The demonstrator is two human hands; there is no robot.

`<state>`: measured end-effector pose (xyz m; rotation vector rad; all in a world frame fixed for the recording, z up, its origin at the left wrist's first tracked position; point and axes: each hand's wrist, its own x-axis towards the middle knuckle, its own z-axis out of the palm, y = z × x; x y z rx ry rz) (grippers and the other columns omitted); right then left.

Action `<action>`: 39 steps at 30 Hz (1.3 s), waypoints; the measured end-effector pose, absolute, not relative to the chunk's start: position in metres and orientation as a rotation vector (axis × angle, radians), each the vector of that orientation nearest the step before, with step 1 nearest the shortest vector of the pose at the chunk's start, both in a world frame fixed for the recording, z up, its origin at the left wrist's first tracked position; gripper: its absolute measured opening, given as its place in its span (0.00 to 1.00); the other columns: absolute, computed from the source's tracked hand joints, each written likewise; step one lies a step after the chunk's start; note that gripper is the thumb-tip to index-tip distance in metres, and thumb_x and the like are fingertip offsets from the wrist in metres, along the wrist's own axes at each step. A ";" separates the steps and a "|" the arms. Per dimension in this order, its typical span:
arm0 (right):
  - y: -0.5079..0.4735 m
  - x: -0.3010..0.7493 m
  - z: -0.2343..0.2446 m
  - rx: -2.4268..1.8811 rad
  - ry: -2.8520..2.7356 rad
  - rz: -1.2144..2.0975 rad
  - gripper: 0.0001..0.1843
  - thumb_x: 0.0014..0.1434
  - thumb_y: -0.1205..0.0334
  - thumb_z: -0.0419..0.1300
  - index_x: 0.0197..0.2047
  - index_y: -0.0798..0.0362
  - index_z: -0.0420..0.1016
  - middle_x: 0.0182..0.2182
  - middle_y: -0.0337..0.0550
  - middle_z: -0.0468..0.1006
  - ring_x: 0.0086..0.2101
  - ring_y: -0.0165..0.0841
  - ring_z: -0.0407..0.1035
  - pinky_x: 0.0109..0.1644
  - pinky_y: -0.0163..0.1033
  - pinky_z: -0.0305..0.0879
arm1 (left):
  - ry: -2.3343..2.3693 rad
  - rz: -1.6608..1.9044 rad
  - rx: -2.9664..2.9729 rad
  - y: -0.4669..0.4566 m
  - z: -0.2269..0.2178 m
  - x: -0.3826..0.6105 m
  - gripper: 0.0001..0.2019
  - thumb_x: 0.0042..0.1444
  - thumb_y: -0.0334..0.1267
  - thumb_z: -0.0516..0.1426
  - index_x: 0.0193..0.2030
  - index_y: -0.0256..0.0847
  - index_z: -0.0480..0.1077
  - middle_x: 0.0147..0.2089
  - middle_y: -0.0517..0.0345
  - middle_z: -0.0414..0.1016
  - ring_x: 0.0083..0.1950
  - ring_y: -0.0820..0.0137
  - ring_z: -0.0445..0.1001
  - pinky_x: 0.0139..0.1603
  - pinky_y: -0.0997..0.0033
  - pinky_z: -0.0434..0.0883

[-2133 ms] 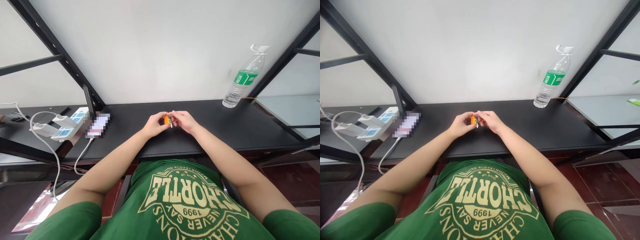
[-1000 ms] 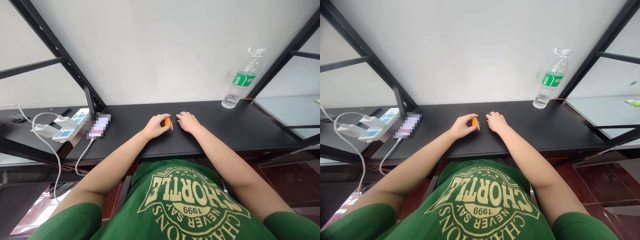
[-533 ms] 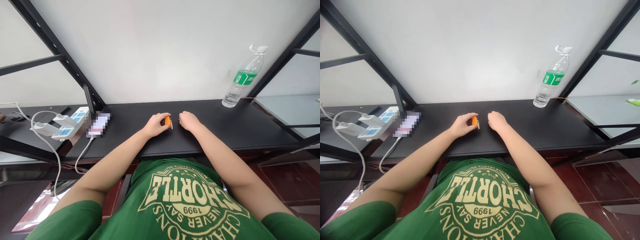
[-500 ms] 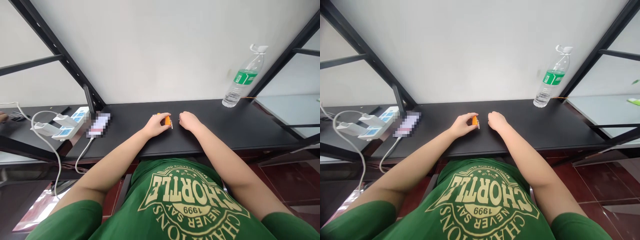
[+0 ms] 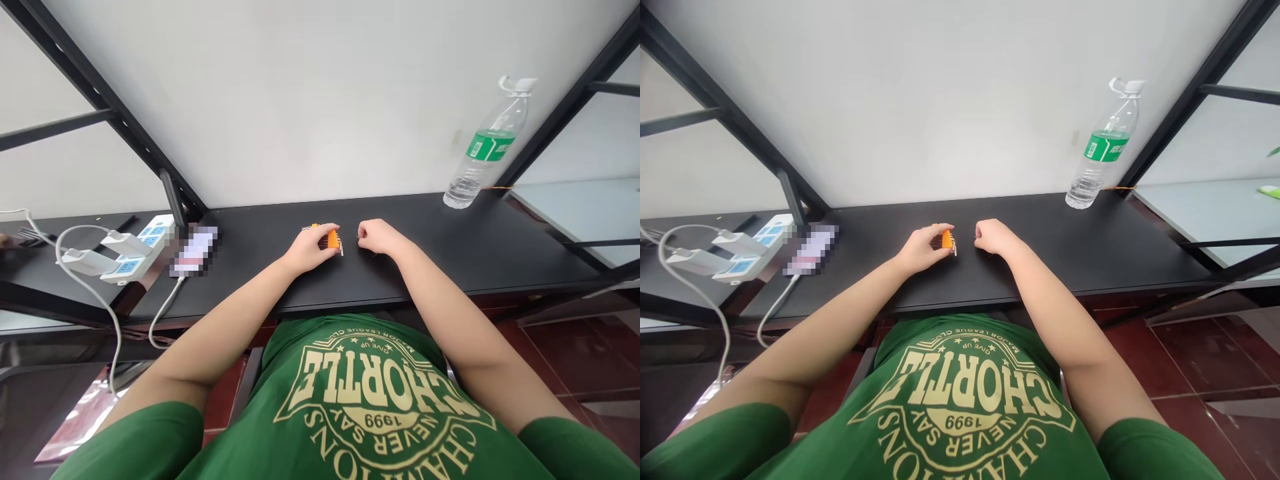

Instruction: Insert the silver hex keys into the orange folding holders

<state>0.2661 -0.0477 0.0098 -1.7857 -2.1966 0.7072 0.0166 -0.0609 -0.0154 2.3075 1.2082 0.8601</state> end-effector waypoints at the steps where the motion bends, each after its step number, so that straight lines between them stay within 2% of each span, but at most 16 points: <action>1: -0.047 0.268 0.009 -1.772 -2.181 0.719 0.05 0.60 0.69 0.66 0.39 0.50 0.76 0.39 0.40 0.83 0.26 0.29 0.71 0.31 0.36 0.63 | 1.202 0.863 2.307 -0.061 -0.016 0.016 0.28 0.57 0.42 0.65 0.65 0.43 0.74 0.54 0.53 0.84 0.50 0.63 0.84 0.61 0.59 0.80; 9: -0.050 0.266 0.014 -1.736 -2.145 0.809 0.15 0.63 0.72 0.62 0.52 0.50 0.80 0.47 0.43 0.84 0.25 0.27 0.71 0.34 0.36 0.67 | 1.198 0.878 2.312 -0.060 -0.016 0.016 0.28 0.56 0.43 0.64 0.65 0.43 0.74 0.53 0.54 0.84 0.49 0.63 0.84 0.60 0.59 0.80; 13: -0.050 0.266 0.014 -1.683 -2.196 0.719 0.10 0.66 0.70 0.60 0.46 0.51 0.82 0.44 0.43 0.84 0.27 0.28 0.71 0.37 0.36 0.67 | 1.191 0.870 2.311 -0.060 -0.015 0.016 0.29 0.56 0.42 0.64 0.65 0.43 0.74 0.52 0.54 0.83 0.48 0.63 0.83 0.59 0.60 0.81; 16: -0.048 0.267 0.011 -1.635 -2.181 0.687 0.10 0.69 0.68 0.58 0.44 0.51 0.82 0.42 0.43 0.84 0.30 0.30 0.72 0.38 0.36 0.66 | 1.194 0.857 2.296 -0.060 -0.015 0.016 0.29 0.56 0.43 0.64 0.65 0.44 0.74 0.52 0.54 0.83 0.48 0.64 0.83 0.57 0.60 0.81; 21: -0.044 0.268 0.006 -1.563 -2.122 0.660 0.10 0.72 0.63 0.58 0.44 0.50 0.83 0.42 0.43 0.84 0.36 0.33 0.75 0.42 0.36 0.66 | 1.202 0.854 2.306 -0.060 -0.016 0.016 0.28 0.56 0.42 0.64 0.65 0.45 0.74 0.51 0.55 0.83 0.47 0.64 0.83 0.56 0.60 0.81; 26: -0.042 0.270 0.005 -1.493 -2.095 0.617 0.10 0.72 0.60 0.59 0.45 0.49 0.84 0.39 0.41 0.84 0.39 0.34 0.75 0.44 0.37 0.65 | 1.190 0.862 2.305 -0.061 -0.015 0.016 0.28 0.56 0.42 0.64 0.65 0.44 0.74 0.50 0.54 0.83 0.46 0.64 0.83 0.55 0.62 0.82; 30: -0.037 0.267 0.000 -1.547 -2.169 0.483 0.11 0.74 0.60 0.57 0.46 0.51 0.82 0.44 0.44 0.84 0.44 0.36 0.75 0.47 0.38 0.65 | 1.177 0.850 2.286 -0.061 -0.015 0.016 0.28 0.56 0.42 0.64 0.65 0.43 0.74 0.50 0.55 0.83 0.46 0.65 0.83 0.55 0.61 0.82; 33: -0.036 0.260 -0.006 -1.699 -2.233 0.332 0.14 0.76 0.54 0.55 0.53 0.53 0.78 0.51 0.53 0.83 0.48 0.42 0.76 0.48 0.41 0.66 | 1.194 0.838 2.303 -0.061 -0.015 0.016 0.28 0.56 0.42 0.65 0.65 0.44 0.74 0.51 0.54 0.83 0.47 0.64 0.83 0.56 0.60 0.81; 35: -0.039 0.253 -0.010 -1.789 -2.287 0.271 0.22 0.76 0.45 0.55 0.58 0.55 0.73 0.54 0.59 0.81 0.49 0.46 0.77 0.47 0.43 0.67 | 1.196 0.838 2.313 -0.061 -0.016 0.016 0.29 0.56 0.42 0.65 0.65 0.44 0.74 0.52 0.54 0.83 0.49 0.63 0.83 0.57 0.60 0.81; 37: -0.042 0.246 -0.013 -1.832 -2.349 0.218 0.28 0.75 0.39 0.54 0.61 0.55 0.70 0.54 0.62 0.81 0.48 0.49 0.78 0.46 0.44 0.68 | 1.191 0.844 2.316 -0.061 -0.015 0.016 0.28 0.56 0.42 0.65 0.65 0.44 0.74 0.54 0.53 0.83 0.51 0.63 0.83 0.58 0.60 0.81; 39: -0.044 0.241 -0.014 -1.849 -2.402 0.174 0.28 0.76 0.38 0.51 0.61 0.55 0.69 0.50 0.61 0.83 0.47 0.50 0.79 0.45 0.44 0.68 | 1.193 0.845 2.321 -0.061 -0.015 0.016 0.28 0.56 0.42 0.65 0.65 0.44 0.74 0.55 0.53 0.83 0.51 0.62 0.84 0.59 0.60 0.80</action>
